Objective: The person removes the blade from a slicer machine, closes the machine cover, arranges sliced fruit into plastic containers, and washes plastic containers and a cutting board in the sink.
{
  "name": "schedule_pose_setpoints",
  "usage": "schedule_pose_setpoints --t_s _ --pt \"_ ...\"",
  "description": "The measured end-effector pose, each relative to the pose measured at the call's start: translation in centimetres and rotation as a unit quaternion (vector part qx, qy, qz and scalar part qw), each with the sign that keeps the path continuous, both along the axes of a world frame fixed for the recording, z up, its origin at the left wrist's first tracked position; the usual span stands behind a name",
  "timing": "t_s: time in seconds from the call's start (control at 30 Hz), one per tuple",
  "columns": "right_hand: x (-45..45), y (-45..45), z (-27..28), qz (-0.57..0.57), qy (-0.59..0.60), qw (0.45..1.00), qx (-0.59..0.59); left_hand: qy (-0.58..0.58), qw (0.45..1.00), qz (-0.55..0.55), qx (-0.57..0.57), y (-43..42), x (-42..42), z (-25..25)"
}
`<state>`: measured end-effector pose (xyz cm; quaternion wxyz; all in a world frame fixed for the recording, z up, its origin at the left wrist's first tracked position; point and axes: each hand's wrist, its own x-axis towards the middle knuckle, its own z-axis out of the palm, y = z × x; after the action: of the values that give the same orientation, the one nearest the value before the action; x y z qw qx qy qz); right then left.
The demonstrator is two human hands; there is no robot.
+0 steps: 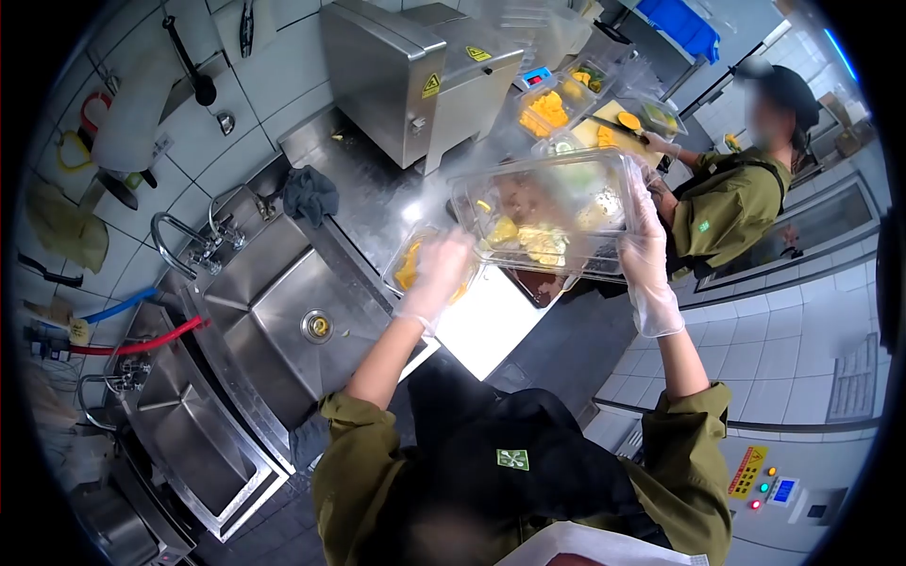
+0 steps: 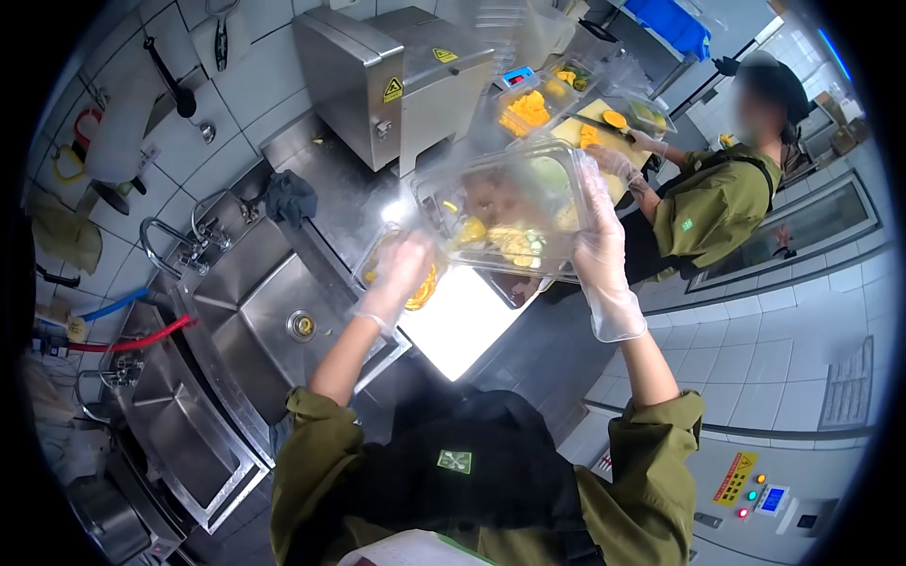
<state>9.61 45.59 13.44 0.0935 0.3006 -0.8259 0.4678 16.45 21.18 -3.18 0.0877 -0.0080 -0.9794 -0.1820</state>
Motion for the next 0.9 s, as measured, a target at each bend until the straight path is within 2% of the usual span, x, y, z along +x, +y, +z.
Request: schedule_pose_setpoints --t_s 0.1,0.2,0.27,0.4,0.53,0.6,0.63,0.77,0.9 --pt "0.2 -0.4 -0.1 0.014 0.039 0.998 0.054 0.189 0.98 -0.059 -0.011 0.7 -3.2 0.6" --pt "0.8 -0.8 0.0 0.012 0.021 0.997 0.07 0.206 0.975 -0.053 -0.068 0.9 -5.2 -2.4" --pt "0.7 -0.9 0.0 0.009 0.034 0.997 0.072 0.142 0.983 -0.076 -0.092 0.9 -5.1 -4.2" --pt "1.0 -0.8 -0.3 0.01 -0.012 0.999 0.042 0.035 0.986 -0.078 -0.145 0.4 -2.8 -4.1" --pt "1.6 -1.7 0.1 0.019 0.0 1.0 0.006 0.075 0.989 -0.083 -0.098 -0.4 2.4 -2.6" --pt "2.0 -2.0 0.4 0.042 0.063 0.995 0.068 0.094 0.992 -0.054 -0.065 -0.3 3.7 -4.0" --pt "2.2 -2.1 0.3 0.055 0.095 0.989 0.099 0.09 0.994 -0.05 -0.045 -0.3 3.9 -4.6" --pt "2.3 -2.2 -0.9 0.114 0.164 0.975 0.093 0.043 0.998 -0.009 0.04 -0.5 4.5 -5.0" --pt "-0.1 -0.1 -3.6 0.108 0.002 0.994 -0.02 0.022 0.995 0.043 0.086 -0.8 5.7 -4.6"
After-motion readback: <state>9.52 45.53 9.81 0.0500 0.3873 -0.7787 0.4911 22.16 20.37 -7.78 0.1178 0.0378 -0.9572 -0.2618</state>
